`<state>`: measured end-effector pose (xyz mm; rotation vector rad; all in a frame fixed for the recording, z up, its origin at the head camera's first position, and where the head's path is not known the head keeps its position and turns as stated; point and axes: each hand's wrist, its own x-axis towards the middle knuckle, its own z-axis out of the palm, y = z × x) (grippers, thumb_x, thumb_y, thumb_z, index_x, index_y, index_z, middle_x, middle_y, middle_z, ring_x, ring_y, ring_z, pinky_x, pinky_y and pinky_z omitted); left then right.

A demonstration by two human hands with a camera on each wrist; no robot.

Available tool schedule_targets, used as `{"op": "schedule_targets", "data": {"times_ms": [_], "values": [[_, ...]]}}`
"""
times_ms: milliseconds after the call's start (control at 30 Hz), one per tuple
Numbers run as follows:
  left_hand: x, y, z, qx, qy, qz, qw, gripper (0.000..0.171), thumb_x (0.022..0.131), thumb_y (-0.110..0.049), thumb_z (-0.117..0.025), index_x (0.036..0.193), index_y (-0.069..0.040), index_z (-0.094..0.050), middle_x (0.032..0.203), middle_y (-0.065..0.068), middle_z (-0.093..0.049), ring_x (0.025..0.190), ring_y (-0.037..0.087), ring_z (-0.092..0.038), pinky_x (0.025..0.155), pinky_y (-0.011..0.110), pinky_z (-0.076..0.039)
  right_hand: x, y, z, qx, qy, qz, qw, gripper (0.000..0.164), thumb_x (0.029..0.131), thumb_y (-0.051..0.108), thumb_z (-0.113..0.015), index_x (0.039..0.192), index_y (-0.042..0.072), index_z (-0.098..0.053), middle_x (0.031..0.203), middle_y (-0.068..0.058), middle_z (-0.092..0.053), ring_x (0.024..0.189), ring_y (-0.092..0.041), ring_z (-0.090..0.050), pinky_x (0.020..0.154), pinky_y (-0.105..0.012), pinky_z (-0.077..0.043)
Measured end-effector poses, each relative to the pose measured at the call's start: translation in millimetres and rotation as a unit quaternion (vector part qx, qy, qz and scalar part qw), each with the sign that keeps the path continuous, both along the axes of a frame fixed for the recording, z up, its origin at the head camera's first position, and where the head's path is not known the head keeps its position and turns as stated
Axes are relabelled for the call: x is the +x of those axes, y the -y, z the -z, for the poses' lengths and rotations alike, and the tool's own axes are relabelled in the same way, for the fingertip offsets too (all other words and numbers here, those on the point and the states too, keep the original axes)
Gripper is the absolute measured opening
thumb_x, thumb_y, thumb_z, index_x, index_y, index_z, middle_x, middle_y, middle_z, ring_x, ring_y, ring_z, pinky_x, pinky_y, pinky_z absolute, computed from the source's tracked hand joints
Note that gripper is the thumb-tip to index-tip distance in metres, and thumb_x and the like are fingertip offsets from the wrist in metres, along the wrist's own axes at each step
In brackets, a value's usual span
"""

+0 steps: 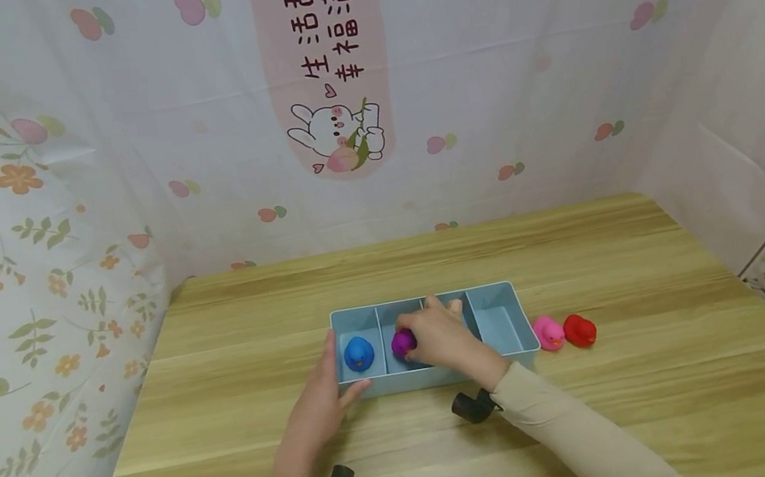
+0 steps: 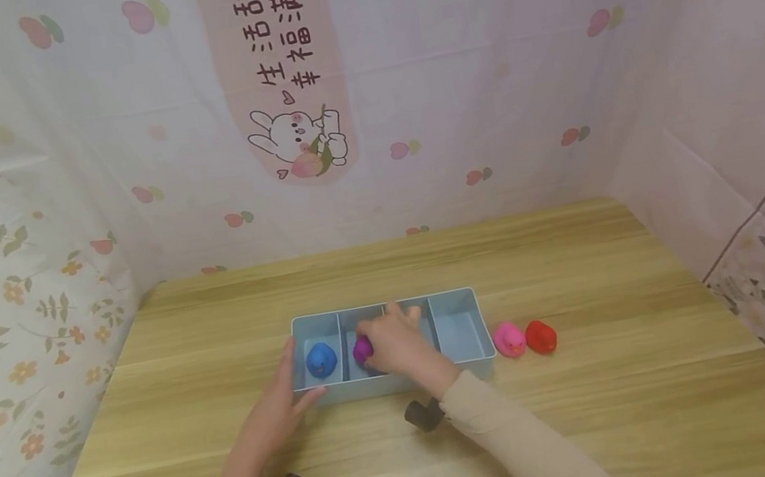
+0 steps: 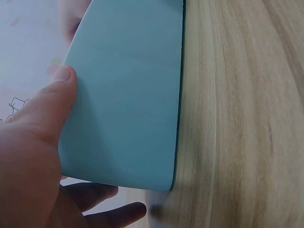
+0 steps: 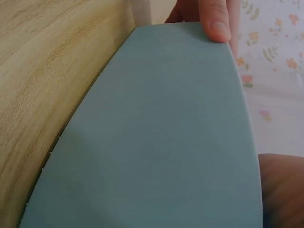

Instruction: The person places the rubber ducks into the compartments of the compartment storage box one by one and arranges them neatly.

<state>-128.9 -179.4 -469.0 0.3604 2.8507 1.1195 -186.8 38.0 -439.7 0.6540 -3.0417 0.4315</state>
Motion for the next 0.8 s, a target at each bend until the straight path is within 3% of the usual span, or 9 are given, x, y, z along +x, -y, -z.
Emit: {"op": "schedule_targets", "data": {"times_ms": [267, 567, 800], "values": [[-2.4, -0.1, 4.4, -0.005, -0.012, 0.003, 0.9999, 0.092, 0.092, -0.038, -0.062, 0.153, -0.004, -0.002, 0.153, 0.025, -0.026, 0.139, 0.039, -0.031, 0.113, 0.052, -0.028, -1.1, 3.0, 1.7, 0.008, -0.003, 0.009, 1.0, 0.03, 0.069, 0.027, -0.086, 0.094, 0.022, -0.07, 0.087, 0.002, -0.073, 0.084, -0.019, -0.041, 0.066, -0.039, -0.022], [-3.0, -1.5, 4.2, 0.002, -0.003, -0.001, 1.0, 0.091, 0.092, -0.036, -0.062, 0.154, -0.005, -0.003, 0.155, 0.024, -0.023, 0.14, 0.039, -0.029, 0.113, 0.052, -0.028, -2.1, 3.7, 5.6, 0.031, -0.012, 0.008, 0.999, 0.033, 0.066, 0.029, -0.088, 0.094, 0.022, -0.07, 0.092, 0.001, -0.072, 0.085, -0.019, -0.041, 0.066, -0.038, -0.023], [-2.5, -0.8, 3.4, -0.001, 0.003, -0.002, 1.0, 0.092, 0.092, -0.037, -0.062, 0.154, -0.006, -0.001, 0.155, 0.023, -0.023, 0.14, 0.039, -0.029, 0.113, 0.052, -0.027, 0.3, 4.5, -0.7, 0.064, -0.003, 0.006, 0.998, 0.039, 0.065, 0.035, -0.088, 0.098, 0.023, -0.071, 0.097, -0.001, -0.069, 0.09, -0.021, -0.042, 0.07, -0.041, -0.027]]}}
